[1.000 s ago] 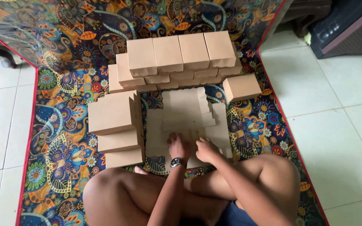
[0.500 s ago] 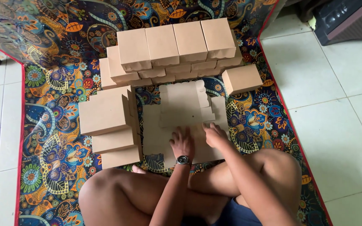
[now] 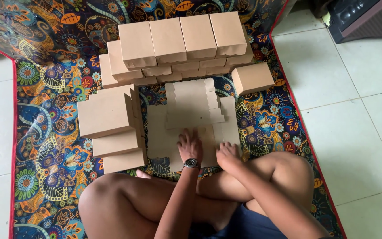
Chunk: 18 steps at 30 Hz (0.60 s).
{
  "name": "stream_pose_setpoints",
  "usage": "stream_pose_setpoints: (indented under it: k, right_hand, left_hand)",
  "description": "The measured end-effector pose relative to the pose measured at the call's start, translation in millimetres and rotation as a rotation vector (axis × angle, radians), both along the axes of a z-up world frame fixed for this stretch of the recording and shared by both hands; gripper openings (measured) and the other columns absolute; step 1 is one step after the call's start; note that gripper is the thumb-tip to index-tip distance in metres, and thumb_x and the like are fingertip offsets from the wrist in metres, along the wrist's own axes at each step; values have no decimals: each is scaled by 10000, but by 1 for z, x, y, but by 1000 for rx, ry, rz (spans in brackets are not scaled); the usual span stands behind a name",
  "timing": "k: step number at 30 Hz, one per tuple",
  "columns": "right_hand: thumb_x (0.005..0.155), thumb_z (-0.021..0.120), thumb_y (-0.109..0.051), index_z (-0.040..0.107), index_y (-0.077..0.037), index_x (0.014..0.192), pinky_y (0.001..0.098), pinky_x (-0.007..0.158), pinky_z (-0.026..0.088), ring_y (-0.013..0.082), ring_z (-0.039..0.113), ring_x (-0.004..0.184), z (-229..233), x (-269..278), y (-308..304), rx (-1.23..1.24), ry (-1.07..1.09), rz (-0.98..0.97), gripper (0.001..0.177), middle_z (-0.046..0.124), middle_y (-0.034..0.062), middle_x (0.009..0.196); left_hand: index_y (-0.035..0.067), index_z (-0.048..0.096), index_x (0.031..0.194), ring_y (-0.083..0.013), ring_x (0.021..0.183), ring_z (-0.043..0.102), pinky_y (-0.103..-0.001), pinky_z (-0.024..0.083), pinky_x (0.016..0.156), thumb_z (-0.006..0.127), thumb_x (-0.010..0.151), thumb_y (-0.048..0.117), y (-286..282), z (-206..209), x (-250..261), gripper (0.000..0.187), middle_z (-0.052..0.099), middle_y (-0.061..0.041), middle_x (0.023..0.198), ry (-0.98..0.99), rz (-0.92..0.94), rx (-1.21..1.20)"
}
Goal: A person is sitting on the floor, folding flat cardboard templates into boxes and stacking them into a neat pile.
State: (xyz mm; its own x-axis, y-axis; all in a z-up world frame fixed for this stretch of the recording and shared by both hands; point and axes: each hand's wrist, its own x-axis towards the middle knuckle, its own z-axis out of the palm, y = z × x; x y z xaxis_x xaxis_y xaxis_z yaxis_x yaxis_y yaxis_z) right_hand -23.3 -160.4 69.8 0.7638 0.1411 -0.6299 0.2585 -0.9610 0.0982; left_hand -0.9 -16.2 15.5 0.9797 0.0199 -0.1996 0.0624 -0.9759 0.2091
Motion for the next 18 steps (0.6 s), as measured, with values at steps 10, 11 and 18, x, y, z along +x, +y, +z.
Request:
stream_pose_setpoints:
  k: [10, 11, 18]
  right_hand:
    - [923, 552, -133, 450, -137, 1402, 550, 897, 564, 439, 628, 1166, -29, -5, -35, 302, 1, -461, 490, 536, 233, 1246]
    - [926, 543, -174, 382, -114, 1423, 542, 925, 559, 429, 641, 1185, -49, -2, -40, 306, 26, -555, 526, 576, 237, 1247]
    - [857, 646, -171, 547, -151, 1341, 514, 975, 538, 391, 668, 1176, 0, -7, -24, 671, -73, -708, 495, 716, 155, 1154]
  left_hand:
    - [318, 460, 1461, -332, 1255, 387, -453, 418, 920, 501, 988, 400, 5, -6, -1, 482, 384, -74, 1455, -128, 1, -57]
    - [317, 470, 1455, -331, 1248, 392, -451, 420, 912, 501, 980, 394, 7, -5, -2, 482, 392, -74, 1451, -135, 0, -47]
    - [308, 482, 1452, -320, 1206, 405, -444, 426, 895, 503, 938, 409, 6, 4, 0, 524, 387, -69, 1436, -102, 9, -75]
